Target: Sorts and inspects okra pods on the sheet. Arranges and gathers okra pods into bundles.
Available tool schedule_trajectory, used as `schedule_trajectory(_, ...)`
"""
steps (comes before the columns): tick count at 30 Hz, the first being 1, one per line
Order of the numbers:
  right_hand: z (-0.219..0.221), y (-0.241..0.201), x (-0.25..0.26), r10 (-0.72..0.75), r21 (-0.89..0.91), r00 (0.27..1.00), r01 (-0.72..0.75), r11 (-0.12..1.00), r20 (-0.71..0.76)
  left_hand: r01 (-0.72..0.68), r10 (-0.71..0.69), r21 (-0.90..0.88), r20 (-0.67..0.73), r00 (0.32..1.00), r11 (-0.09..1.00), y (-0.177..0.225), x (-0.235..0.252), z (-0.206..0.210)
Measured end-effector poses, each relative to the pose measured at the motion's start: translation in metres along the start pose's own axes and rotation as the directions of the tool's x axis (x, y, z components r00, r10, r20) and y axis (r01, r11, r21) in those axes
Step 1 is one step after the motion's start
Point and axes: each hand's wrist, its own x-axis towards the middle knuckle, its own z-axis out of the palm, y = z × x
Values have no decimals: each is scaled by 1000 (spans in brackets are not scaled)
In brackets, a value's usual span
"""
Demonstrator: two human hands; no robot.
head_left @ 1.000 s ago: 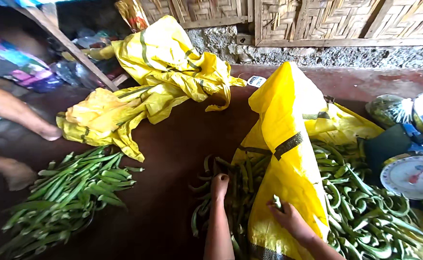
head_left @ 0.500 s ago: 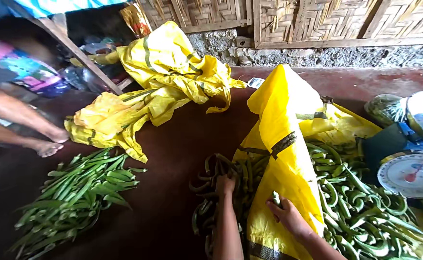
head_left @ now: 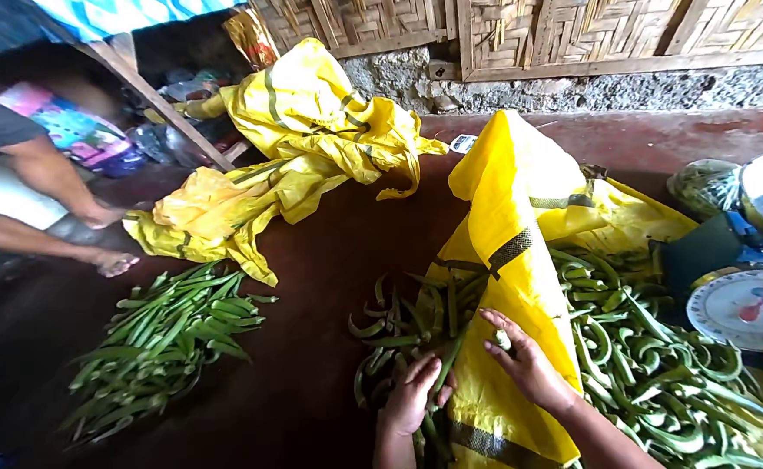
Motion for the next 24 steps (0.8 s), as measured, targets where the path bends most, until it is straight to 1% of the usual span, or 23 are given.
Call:
schedule_trajectory(1,-3,-4,1,57,-6,998,-57,998,36,11,-13,32,37,999,999,3,-3,4)
schedule_trajectory(2,-5,-7,3,140,33,987,-143,989,73,19,-23,51,65,998,998,5,-5,6)
schedule_trajectory(4,-7,-9,4,299,214,938,-332,919,173,29,-36,74,93,995,997,6,-7,9)
schedule_trajectory(5,-7,-9,2,353,330,911,-407,852,213,28,-35,74,103,994,997,5,-8,10)
schedule_trajectory(6,-4,-10,-1,408,443,882,-471,763,235,24,-34,78,123,992,997,5,-10,12)
schedule_trajectory(7,0,-13,-4,478,548,842,-529,648,249,17,-30,86,156,987,996,5,-11,15)
schedule_trajectory(8,5,-15,-7,551,632,784,-586,507,285,10,-27,89,191,981,996,3,-12,20)
schedule_trajectory(9,8,-15,-9,612,676,715,-637,372,337,10,-28,84,217,976,996,1,-14,24)
schedule_trajectory(10,9,-12,-11,650,690,664,-665,286,370,10,-28,84,219,975,996,-2,-16,29)
schedule_trajectory(11,8,-8,-10,682,685,641,-672,280,350,6,-28,110,201,979,994,-4,-20,32)
schedule_trajectory(12,6,-4,-9,710,662,647,-664,348,276,4,-32,164,171,985,986,-5,-25,33)
schedule_trajectory(13,2,0,-8,711,611,680,-644,461,181,6,-38,234,132,990,972,-5,-32,32)
schedule_trajectory(14,-3,3,-7,688,528,718,-628,572,110,24,-42,294,57,998,956,-5,-41,31)
schedule_trajectory(15,-8,5,-6,659,419,749,-623,660,75,45,-27,334,-58,998,941,-5,-49,29)
schedule_trajectory(16,-13,7,-5,627,287,775,-619,731,76,61,9,374,-182,983,926,-6,-55,28)
schedule_trajectory(17,-16,8,-4,594,155,800,-599,786,80,75,46,415,-275,960,907,-6,-59,25)
schedule_trajectory(18,-17,10,-4,559,55,825,-564,824,83,82,77,466,-311,947,881,-5,-63,21)
schedule_trajectory(19,-17,11,-4,525,-16,843,-527,850,119,67,105,525,-291,951,848,-3,-65,16)
schedule_trajectory(20,-16,11,-5,495,-64,847,-492,868,196,44,119,577,-242,963,816,-1,-64,14)
schedule_trajectory(21,-13,8,-7,475,-87,827,-472,877,303,31,111,607,-195,974,794,2,-60,15)
schedule_trajectory(22,-8,4,-9,465,-85,782,-475,876,415,45,72,597,-170,983,801,6,-54,19)
schedule_trajectory(24,7,6,-17,437,-5,670,-543,840,600,107,-14,463,-201,980,880,9,-34,29)
